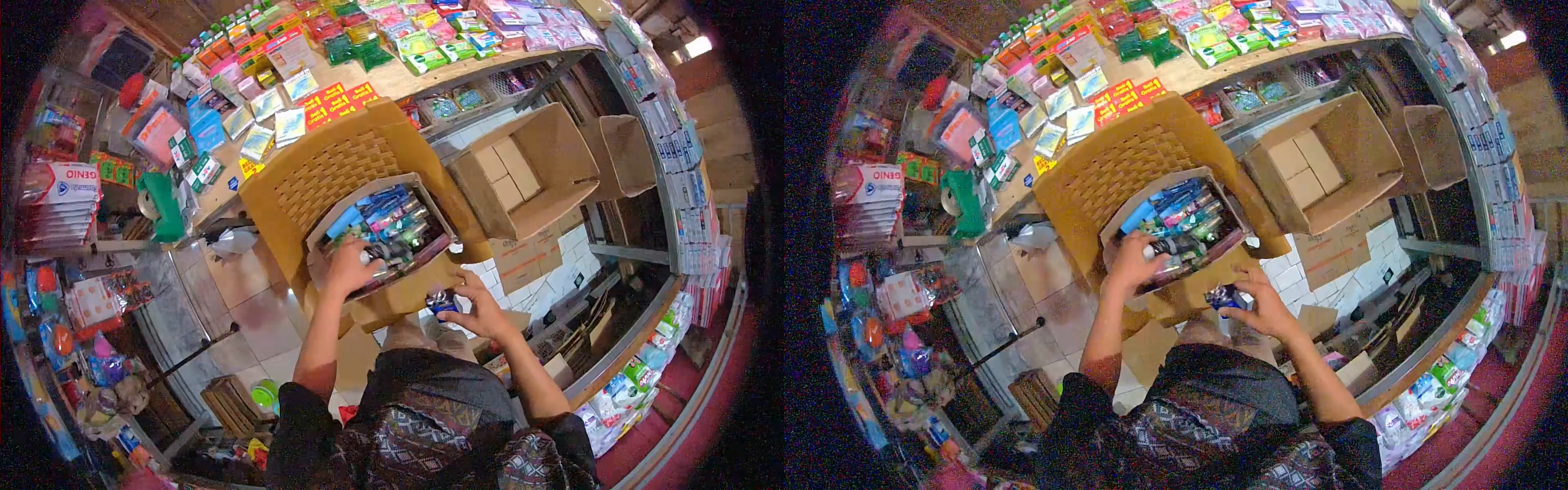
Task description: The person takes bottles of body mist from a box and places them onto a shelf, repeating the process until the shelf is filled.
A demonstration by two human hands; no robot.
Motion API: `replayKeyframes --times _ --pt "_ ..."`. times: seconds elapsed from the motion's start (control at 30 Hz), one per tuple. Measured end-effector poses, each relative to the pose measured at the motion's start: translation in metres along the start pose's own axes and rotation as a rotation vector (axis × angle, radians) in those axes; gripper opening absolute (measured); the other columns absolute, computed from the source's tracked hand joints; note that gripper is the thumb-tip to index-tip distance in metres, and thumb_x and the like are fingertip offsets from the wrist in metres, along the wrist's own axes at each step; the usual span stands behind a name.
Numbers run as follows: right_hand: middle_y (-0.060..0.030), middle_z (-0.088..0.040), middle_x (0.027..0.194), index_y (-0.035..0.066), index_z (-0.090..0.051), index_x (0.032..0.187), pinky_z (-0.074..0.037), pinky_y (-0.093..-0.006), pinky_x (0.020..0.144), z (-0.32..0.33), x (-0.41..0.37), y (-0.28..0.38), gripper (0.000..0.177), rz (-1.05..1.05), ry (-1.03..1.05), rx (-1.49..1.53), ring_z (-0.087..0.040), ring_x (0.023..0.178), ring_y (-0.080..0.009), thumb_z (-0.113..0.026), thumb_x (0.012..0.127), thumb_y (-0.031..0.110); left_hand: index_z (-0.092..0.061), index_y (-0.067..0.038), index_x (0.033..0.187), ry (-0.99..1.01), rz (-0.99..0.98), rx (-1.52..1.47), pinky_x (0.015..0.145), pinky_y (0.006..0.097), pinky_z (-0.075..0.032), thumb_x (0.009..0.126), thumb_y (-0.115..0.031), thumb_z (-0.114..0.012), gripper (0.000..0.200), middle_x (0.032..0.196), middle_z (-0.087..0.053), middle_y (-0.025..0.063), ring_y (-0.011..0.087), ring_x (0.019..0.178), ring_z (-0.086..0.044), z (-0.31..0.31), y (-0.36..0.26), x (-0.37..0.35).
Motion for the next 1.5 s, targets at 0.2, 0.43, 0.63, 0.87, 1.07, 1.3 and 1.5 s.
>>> replayKeyframes --times 0.2,0.43,0.63,0.87,1.07,1.3,1.5 --pt "-0.0226 -0.047 0.135 0.004 -0.070 0.097 -0.033 -0.0425 0.107 -0.011 0.023 0.039 0.041 0.198 0.296 0.009 -0.043 0.127 -0.0400 -0.084 0.068 0.029 -0.070 -0.004 0.100 0.374 -0.197 -0.407 0.082 0.0329 -0.049 0.065 -0.027 -0.087 0.045 0.091 -0.067 0.0088 0.0208 0.088 -0.063 0.005 -0.065 -0.006" --pt "-0.0143 -0.055 0.122 0.008 -0.071 0.105 -0.035 -0.0388 0.104 -0.019 0.011 0.032 0.040 -0.105 0.353 0.314 -0.049 0.119 -0.0296 -0.084 0.072 0.025 -0.062 -0.003 0.114 0.542 -0.014 -1.116 0.082 0.0285 -0.051 0.087 -0.019 -0.071 0.033 0.102 -0.066 0.0068 0.0148 0.092 -0.062 -0.056 -0.027 0.010" --pt "-0.0087 -0.055 0.118 0.004 -0.071 0.101 -0.033 -0.0358 0.103 -0.036 -0.026 -0.015 0.034 -0.182 0.190 0.451 -0.048 0.116 -0.0227 -0.084 0.073 0.016 -0.058 0.000 0.107 -0.363 0.952 -1.911 0.078 0.0393 -0.057 0.089 -0.028 -0.065 0.034 0.091 -0.060 0.0107 0.0289 0.087 -0.060 -0.144 0.188 0.060" --pt "-0.0076 -0.057 0.110 0.006 -0.071 0.101 -0.036 -0.0349 0.100 -0.037 -0.042 -0.024 0.032 -0.205 0.123 0.523 -0.052 0.109 -0.0215 -0.083 0.074 0.018 -0.058 -0.005 0.106 -0.541 0.404 -1.248 0.068 0.0420 -0.055 0.083 -0.031 -0.069 0.037 0.108 -0.051 0.0143 0.0312 0.094 -0.054 -0.190 0.325 0.119" --pt "-0.0062 -0.057 0.111 0.005 -0.070 0.104 -0.036 -0.0340 0.100 -0.026 -0.045 -0.009 0.033 -0.193 0.098 0.536 -0.052 0.109 -0.0196 -0.082 0.076 0.017 -0.059 -0.009 0.098 -0.578 1.179 -1.804 0.064 0.0369 -0.052 0.081 -0.039 -0.066 0.035 0.095 -0.057 0.0087 0.0239 0.082 -0.054 -0.181 0.284 0.114" --pt "-0.0054 -0.056 0.111 0.004 -0.069 0.105 -0.037 -0.0309 0.098 -0.016 -0.053 -0.015 0.033 -0.194 0.017 0.590 -0.051 0.109 -0.0178 -0.081 0.077 0.015 -0.057 -0.015 0.101 -0.618 0.967 -1.627 0.076 0.0368 -0.050 0.079 -0.038 -0.066 0.033 0.106 -0.056 0.0035 0.0195 0.094 -0.053 -0.153 0.248 0.078" --pt "-0.0061 -0.057 0.111 0.003 -0.069 0.106 -0.039 -0.0282 0.094 -0.007 -0.059 -0.025 0.031 -0.190 -0.015 0.667 -0.053 0.105 -0.0166 -0.080 0.078 0.014 -0.058 -0.012 0.103 -0.589 0.544 -1.673 0.068 0.0398 -0.054 0.081 -0.024 -0.070 0.028 0.093 -0.062 0.0070 0.0228 0.081 -0.063 -0.091 0.165 0.042"
Point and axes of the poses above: each hand's wrist, its own x-axis towards the middle knuckle, its own z-axis out of the back of the hand, y = z × x, the point moved 6 cm from there along x, towards the middle knuckle
